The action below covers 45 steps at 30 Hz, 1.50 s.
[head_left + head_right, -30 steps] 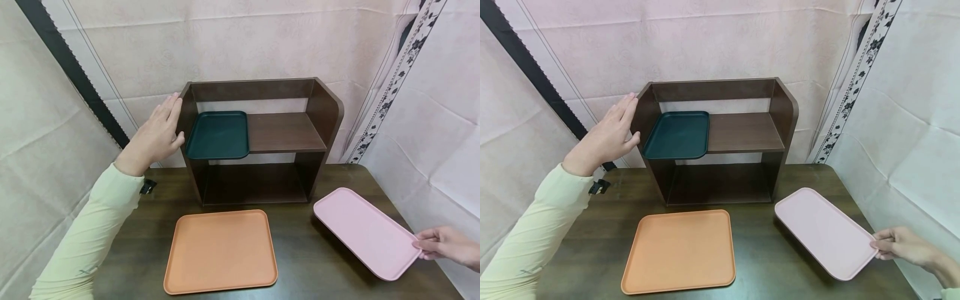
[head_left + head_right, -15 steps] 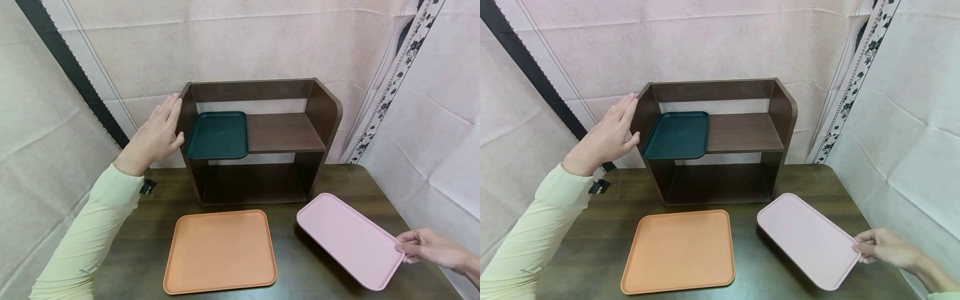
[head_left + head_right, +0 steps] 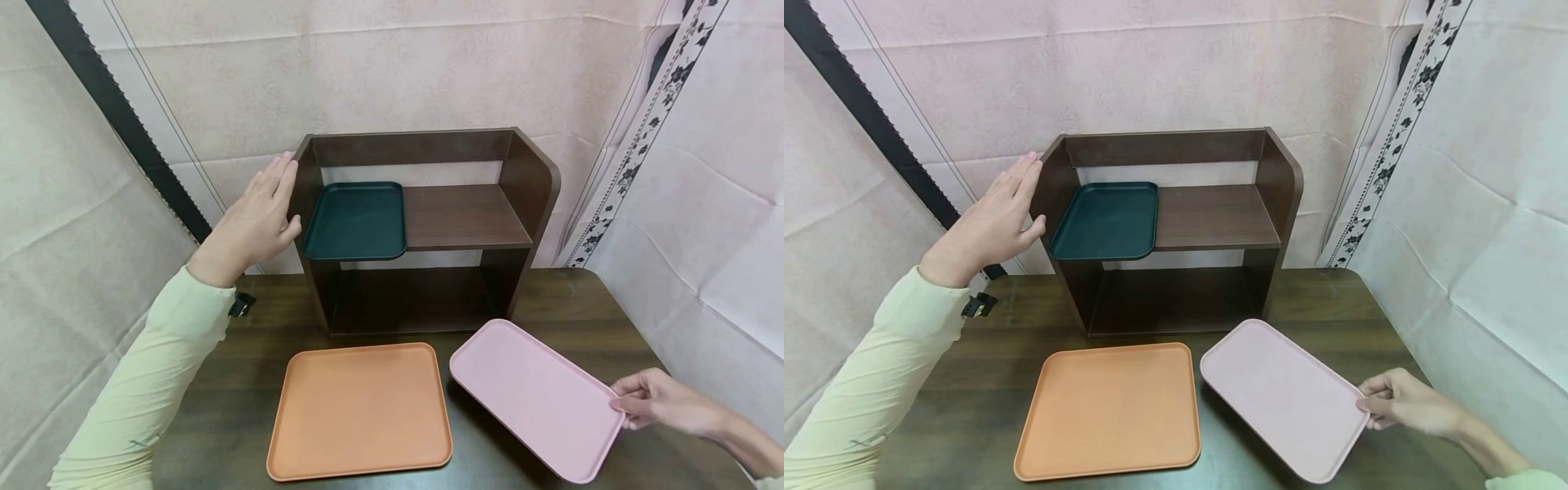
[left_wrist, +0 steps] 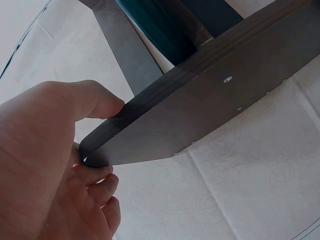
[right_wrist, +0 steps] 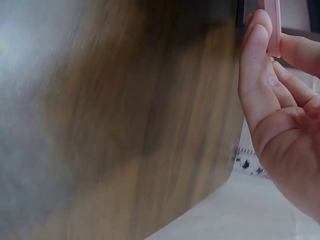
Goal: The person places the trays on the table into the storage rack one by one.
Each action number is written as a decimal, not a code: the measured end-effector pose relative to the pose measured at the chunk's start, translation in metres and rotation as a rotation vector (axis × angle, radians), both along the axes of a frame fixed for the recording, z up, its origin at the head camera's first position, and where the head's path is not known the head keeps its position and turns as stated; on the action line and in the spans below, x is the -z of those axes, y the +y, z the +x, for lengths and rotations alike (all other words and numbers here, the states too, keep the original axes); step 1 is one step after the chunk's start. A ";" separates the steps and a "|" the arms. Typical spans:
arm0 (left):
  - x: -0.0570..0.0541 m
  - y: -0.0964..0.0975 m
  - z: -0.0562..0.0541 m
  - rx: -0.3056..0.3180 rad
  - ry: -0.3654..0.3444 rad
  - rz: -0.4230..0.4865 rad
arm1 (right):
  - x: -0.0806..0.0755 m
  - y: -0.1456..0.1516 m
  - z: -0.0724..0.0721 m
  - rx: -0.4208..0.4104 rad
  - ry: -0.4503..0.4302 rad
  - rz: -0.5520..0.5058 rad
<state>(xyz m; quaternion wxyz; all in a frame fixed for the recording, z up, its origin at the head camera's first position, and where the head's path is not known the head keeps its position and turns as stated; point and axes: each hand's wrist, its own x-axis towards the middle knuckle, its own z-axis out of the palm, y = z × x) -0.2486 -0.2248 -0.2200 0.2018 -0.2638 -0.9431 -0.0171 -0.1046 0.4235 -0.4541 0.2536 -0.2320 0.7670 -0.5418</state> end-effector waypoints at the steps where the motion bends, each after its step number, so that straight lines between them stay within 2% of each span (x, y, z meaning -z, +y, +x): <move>1: 0.000 0.000 0.000 -0.002 -0.001 0.000 | -0.002 -0.003 -0.001 -0.007 -0.006 -0.010; 8: 0.000 0.000 0.000 0.002 0.001 -0.001 | -0.021 -0.025 -0.009 -0.025 -0.003 -0.029; 15: 0.000 0.001 -0.001 0.000 -0.006 -0.010 | -0.046 -0.042 -0.010 -0.022 0.007 -0.022; 27: -0.002 0.002 0.000 -0.005 -0.010 -0.010 | -0.108 -0.056 -0.013 0.012 0.038 0.096; 37: -0.002 0.003 -0.001 -0.012 -0.022 -0.015 | -0.153 -0.058 -0.007 0.132 0.034 0.180; 41: -0.004 0.003 0.000 -0.025 -0.037 -0.018 | -0.167 -0.059 -0.008 0.171 0.022 0.149; 45: -0.003 0.003 0.000 -0.027 -0.040 -0.020 | -0.176 -0.065 -0.012 0.222 -0.030 0.055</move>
